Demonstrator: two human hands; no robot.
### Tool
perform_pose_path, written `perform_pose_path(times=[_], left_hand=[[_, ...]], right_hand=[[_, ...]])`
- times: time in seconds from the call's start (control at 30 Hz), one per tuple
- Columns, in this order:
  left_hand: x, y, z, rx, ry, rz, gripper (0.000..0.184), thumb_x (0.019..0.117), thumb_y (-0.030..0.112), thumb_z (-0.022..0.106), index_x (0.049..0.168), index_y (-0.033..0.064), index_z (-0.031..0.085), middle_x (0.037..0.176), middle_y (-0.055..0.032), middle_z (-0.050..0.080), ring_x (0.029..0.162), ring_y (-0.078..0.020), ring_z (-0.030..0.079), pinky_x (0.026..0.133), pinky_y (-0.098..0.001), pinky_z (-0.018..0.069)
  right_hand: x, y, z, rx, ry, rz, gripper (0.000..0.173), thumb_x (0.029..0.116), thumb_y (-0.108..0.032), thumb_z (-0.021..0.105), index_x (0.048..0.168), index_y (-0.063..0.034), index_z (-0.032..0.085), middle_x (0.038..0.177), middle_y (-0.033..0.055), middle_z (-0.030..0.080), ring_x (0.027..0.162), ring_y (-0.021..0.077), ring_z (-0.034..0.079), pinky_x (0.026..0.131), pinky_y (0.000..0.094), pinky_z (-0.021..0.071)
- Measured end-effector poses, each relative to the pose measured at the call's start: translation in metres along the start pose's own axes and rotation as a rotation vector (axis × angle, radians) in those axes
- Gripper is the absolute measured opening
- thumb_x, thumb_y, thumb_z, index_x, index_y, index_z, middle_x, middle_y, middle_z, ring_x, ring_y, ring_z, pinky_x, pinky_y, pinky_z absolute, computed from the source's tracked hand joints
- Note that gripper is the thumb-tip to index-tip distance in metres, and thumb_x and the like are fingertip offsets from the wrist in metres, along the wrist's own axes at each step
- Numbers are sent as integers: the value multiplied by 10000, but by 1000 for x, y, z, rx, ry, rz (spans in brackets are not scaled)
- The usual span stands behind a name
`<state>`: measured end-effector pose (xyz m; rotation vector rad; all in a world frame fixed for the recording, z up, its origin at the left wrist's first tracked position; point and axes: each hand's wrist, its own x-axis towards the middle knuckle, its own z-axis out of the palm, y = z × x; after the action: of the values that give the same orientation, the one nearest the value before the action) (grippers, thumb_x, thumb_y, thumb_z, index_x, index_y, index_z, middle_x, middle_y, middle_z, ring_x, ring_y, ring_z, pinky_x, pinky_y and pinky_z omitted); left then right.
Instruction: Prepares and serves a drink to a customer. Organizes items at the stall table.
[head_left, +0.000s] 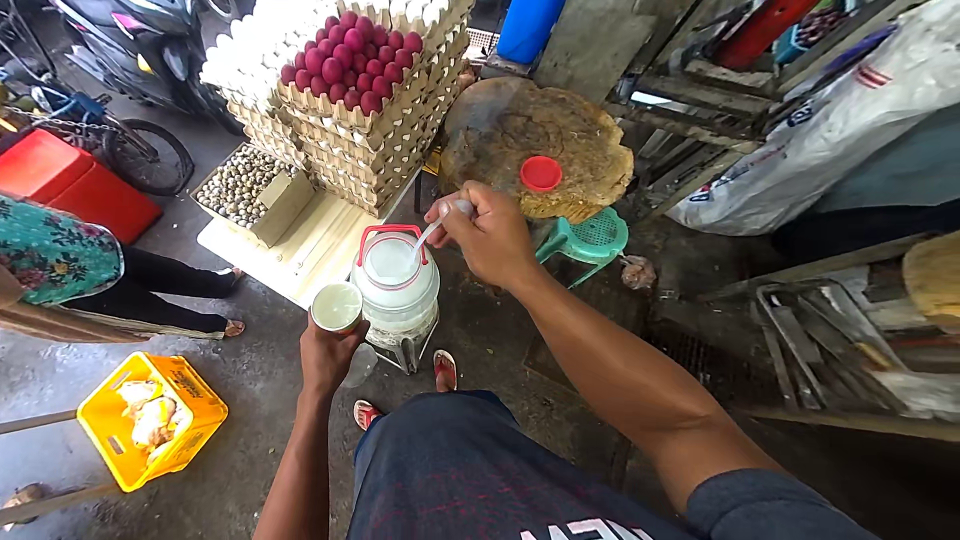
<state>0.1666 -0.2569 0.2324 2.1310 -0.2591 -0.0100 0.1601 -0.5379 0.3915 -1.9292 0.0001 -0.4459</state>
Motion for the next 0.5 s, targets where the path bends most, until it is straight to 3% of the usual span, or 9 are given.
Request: perform_pose_path(times=[0.23, 0.37, 0.5], left_hand=[[4, -1, 15, -5, -68, -15, 752, 772, 448, 868, 1319, 36, 559, 1061, 8, 753, 992, -30, 720, 929, -304, 609], [11, 0, 23, 18, -101, 3, 754, 776, 488, 850, 1320, 50, 566, 1063, 8, 749, 1001, -42, 717, 935, -327, 606], [23, 11, 24, 61, -116, 4, 763, 784, 529, 823, 1332, 72, 554, 1050, -8, 746, 997, -78, 720, 927, -373, 601]], right_hand=[[-22, -43, -25, -23, -23, -166, 84, 1032, -71, 547, 976, -38, 600, 1009, 77, 757, 739, 192, 759, 638, 352, 678], [-29, -66, -38, 11, -54, -322, 128, 1026, -39, 519, 1066, 21, 625, 1030, 113, 747, 784, 208, 762, 677, 363, 684], [-35, -83, -49, 22, -68, -518, 93, 1022, -99, 550, 949, -49, 577, 1054, 113, 731, 842, 248, 758, 710, 410, 682]])
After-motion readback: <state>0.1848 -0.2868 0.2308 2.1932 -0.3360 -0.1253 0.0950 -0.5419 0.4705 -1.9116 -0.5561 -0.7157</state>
